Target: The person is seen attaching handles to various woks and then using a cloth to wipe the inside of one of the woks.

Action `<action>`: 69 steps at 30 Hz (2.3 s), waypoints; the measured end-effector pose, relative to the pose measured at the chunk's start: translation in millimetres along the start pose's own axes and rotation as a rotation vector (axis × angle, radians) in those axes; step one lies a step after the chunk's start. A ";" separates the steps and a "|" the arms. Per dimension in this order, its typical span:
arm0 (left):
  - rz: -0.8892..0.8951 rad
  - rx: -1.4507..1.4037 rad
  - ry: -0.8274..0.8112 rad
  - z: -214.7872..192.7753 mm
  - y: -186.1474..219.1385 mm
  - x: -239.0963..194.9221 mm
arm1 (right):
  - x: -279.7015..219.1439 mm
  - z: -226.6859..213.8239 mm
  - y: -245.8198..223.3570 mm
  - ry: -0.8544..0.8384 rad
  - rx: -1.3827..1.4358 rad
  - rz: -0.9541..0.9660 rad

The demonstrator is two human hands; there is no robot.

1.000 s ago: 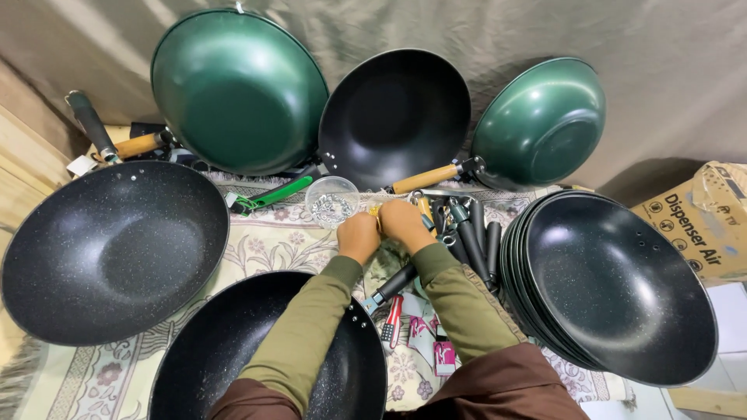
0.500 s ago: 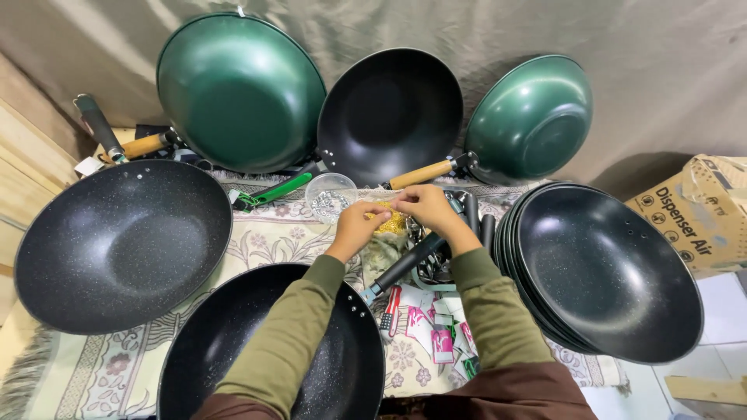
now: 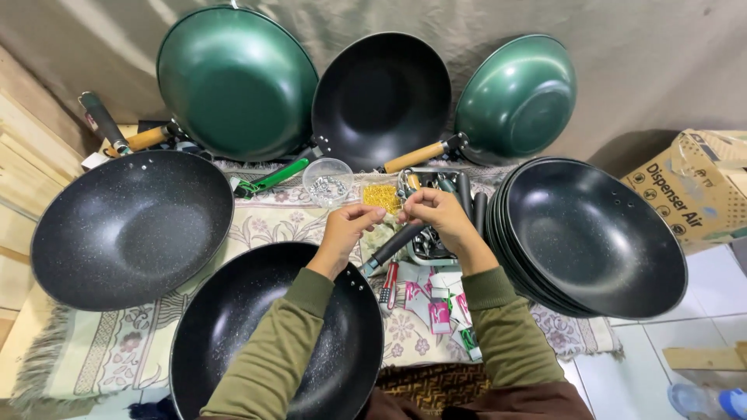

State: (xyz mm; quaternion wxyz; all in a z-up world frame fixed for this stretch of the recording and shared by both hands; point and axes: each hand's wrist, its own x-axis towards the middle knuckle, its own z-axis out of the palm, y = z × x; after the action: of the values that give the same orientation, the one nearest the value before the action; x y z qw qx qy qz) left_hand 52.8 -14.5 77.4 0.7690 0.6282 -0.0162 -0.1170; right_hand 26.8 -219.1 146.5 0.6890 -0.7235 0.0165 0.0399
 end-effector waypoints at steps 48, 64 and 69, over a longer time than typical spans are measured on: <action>0.380 1.393 -0.598 122.2 -87.4 -78.0 | -86.2 -78.1 146.5 -0.226 -1.261 0.261; 0.435 1.410 -0.526 121.8 -131.9 -61.4 | -89.1 -66.7 145.8 -0.280 -1.273 0.263; 0.378 1.300 -0.533 122.6 -134.3 -59.4 | -94.9 -60.2 128.5 -0.307 -1.256 0.273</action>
State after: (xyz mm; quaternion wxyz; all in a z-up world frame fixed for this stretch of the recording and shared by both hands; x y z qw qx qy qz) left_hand -47.4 -145.2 -19.9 0.2173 0.8948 -0.3775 -0.0981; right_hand -75.9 -288.5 29.0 0.1194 -0.9653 -0.0170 0.2316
